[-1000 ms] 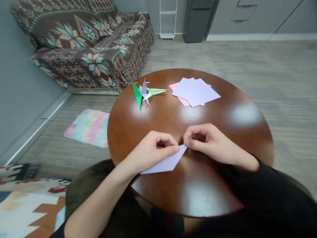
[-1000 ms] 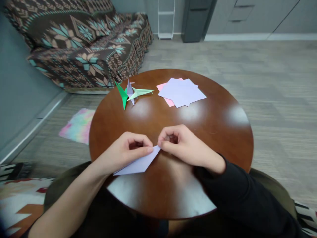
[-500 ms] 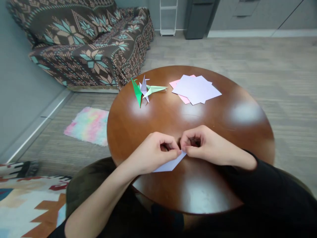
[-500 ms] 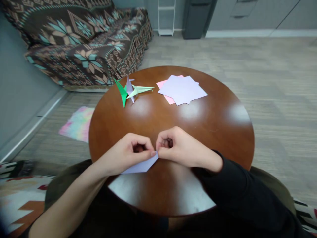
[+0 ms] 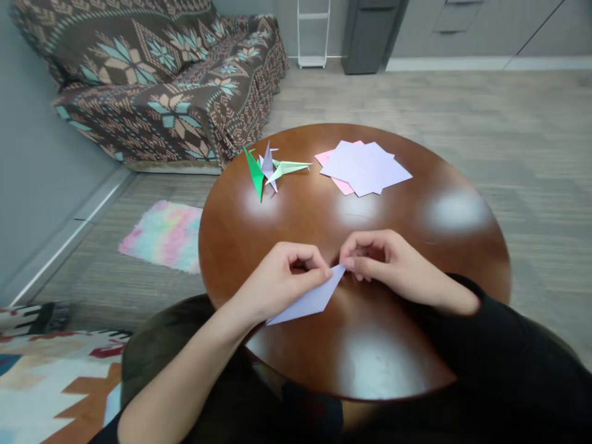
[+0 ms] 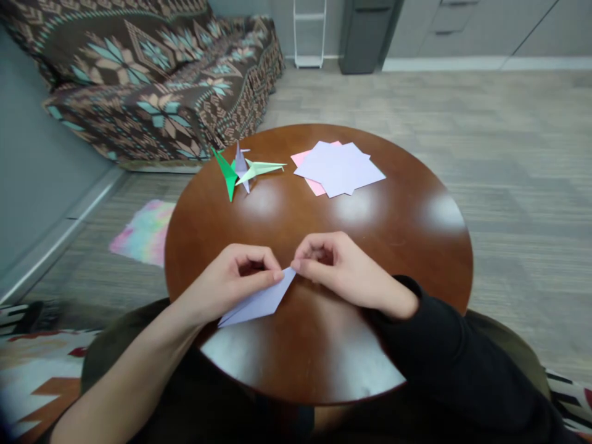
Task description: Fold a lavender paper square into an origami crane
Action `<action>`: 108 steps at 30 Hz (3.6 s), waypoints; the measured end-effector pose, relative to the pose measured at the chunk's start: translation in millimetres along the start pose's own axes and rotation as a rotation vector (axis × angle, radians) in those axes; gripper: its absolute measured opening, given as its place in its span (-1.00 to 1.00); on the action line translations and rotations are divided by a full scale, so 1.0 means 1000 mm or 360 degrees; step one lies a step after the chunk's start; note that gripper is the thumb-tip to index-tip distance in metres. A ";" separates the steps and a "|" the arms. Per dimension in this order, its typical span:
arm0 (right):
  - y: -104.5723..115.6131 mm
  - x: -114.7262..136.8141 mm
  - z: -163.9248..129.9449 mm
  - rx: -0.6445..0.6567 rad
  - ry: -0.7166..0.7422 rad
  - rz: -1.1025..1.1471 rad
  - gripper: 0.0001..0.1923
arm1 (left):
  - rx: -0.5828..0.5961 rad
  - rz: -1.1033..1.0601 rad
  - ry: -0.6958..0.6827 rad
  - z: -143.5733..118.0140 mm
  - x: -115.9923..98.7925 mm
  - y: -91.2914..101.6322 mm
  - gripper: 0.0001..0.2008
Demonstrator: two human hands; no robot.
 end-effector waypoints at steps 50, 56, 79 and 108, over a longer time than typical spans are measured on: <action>-0.002 0.018 -0.015 -0.0754 0.0686 -0.0117 -0.88 | -0.0328 -0.0588 -0.0187 0.003 0.001 -0.005 -0.79; 0.000 0.014 -0.013 -0.0766 0.0608 -0.0041 -0.86 | -0.0281 -0.0500 -0.0135 0.006 0.004 -0.003 -0.82; 0.032 -0.010 -0.002 -0.0961 0.0187 0.1083 -0.78 | -0.0543 -0.0350 -0.0733 -0.009 -0.010 0.002 -0.21; 0.010 0.035 -0.031 -0.0777 0.0821 -0.0283 -0.96 | -0.0651 -0.0245 -0.0593 -0.012 -0.015 0.012 -0.92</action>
Point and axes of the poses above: each hand's wrist, its own z-axis towards the middle knuckle, its own y-axis out of the back of the hand, x = y × z, the point moved 7 cm from there along z, towards the middle knuckle, and after that the axes turned 3 degrees about -z, right-handed, at the moved point
